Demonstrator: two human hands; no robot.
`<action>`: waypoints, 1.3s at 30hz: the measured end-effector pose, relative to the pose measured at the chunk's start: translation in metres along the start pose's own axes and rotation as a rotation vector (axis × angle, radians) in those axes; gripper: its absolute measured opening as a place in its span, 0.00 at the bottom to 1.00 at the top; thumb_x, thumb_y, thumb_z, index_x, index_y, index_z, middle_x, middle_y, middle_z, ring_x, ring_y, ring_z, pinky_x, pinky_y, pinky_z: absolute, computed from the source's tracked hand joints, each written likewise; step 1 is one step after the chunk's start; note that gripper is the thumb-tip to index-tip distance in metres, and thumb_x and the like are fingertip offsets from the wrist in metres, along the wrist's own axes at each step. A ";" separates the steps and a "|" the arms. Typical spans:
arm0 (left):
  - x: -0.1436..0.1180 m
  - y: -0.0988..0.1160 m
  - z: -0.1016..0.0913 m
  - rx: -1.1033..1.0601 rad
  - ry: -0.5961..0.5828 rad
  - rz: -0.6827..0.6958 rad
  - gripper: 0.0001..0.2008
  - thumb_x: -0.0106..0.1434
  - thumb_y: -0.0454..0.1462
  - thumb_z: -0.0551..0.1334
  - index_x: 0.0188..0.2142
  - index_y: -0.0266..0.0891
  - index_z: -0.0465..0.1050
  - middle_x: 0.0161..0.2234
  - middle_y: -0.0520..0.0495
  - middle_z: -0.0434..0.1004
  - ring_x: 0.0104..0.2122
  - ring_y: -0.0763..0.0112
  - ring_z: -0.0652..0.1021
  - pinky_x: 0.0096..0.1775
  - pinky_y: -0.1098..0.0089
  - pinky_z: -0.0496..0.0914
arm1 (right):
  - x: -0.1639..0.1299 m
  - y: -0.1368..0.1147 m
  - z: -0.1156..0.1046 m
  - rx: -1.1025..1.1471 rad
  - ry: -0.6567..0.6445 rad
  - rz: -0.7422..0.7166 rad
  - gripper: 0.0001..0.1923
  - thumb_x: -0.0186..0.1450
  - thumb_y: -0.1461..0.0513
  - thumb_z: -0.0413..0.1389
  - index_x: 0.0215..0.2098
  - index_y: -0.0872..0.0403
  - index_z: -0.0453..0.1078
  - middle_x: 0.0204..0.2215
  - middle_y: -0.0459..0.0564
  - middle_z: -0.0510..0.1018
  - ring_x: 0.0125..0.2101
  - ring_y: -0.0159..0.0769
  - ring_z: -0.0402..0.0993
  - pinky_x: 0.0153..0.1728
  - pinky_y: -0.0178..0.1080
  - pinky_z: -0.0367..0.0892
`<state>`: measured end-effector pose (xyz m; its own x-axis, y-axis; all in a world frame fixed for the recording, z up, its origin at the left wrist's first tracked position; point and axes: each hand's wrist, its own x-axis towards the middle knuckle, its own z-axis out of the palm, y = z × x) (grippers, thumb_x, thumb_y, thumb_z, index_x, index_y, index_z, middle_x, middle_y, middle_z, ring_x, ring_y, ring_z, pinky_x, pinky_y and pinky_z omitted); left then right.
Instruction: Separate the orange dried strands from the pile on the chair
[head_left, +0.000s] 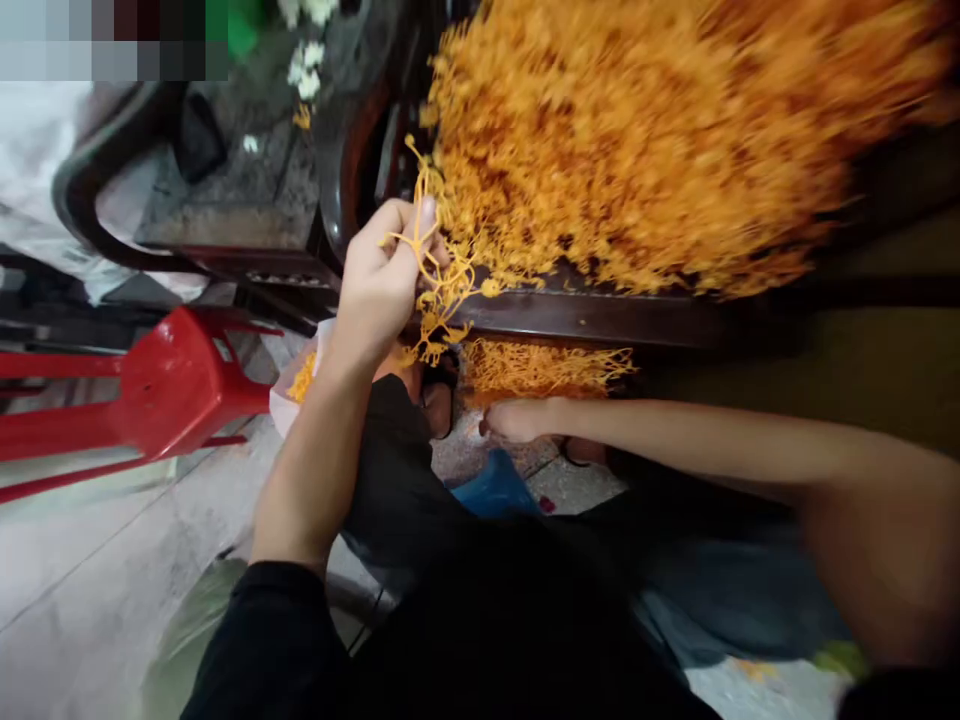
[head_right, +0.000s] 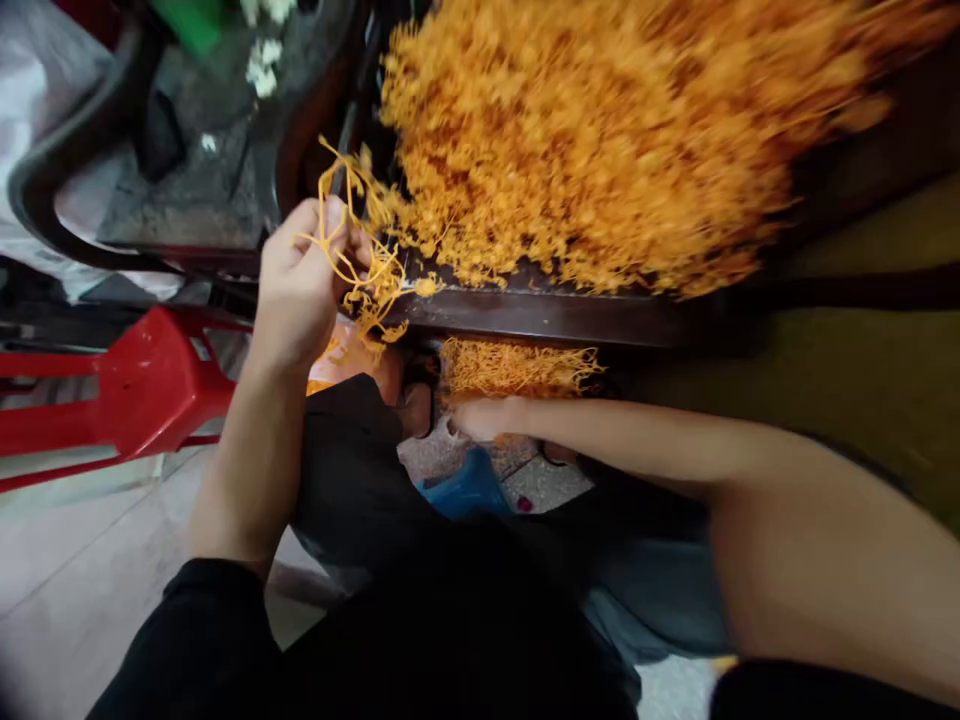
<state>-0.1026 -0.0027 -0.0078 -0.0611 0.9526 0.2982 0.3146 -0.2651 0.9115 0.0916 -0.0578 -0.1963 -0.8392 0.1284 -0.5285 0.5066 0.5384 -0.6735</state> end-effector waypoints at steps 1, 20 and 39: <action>0.003 0.002 0.006 -0.067 -0.007 -0.038 0.29 0.74 0.61 0.54 0.30 0.40 0.68 0.26 0.51 0.67 0.27 0.73 0.73 0.33 0.70 0.68 | -0.021 0.000 -0.021 -0.041 0.006 0.009 0.10 0.71 0.57 0.64 0.41 0.57 0.79 0.37 0.53 0.82 0.35 0.36 0.77 0.40 0.39 0.72; 0.019 0.046 0.094 -0.476 -0.169 -0.343 0.25 0.68 0.60 0.64 0.34 0.41 0.69 0.30 0.49 0.73 0.27 0.72 0.76 0.26 0.73 0.67 | -0.197 -0.046 -0.120 0.376 1.204 -0.030 0.18 0.69 0.49 0.61 0.35 0.56 0.79 0.31 0.48 0.82 0.32 0.36 0.74 0.38 0.38 0.65; 0.024 0.061 0.062 -0.762 0.108 -0.431 0.38 0.64 0.74 0.44 0.21 0.44 0.45 0.17 0.57 0.44 0.17 0.77 0.51 0.19 0.70 0.50 | -0.240 -0.007 -0.118 0.088 1.743 0.390 0.11 0.72 0.55 0.59 0.35 0.53 0.72 0.27 0.54 0.79 0.25 0.37 0.71 0.30 0.40 0.62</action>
<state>-0.0259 0.0131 0.0367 -0.1298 0.9836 -0.1249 -0.4713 0.0496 0.8806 0.2658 0.0064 -0.0041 0.1301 0.9008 0.4143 0.6662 0.2300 -0.7094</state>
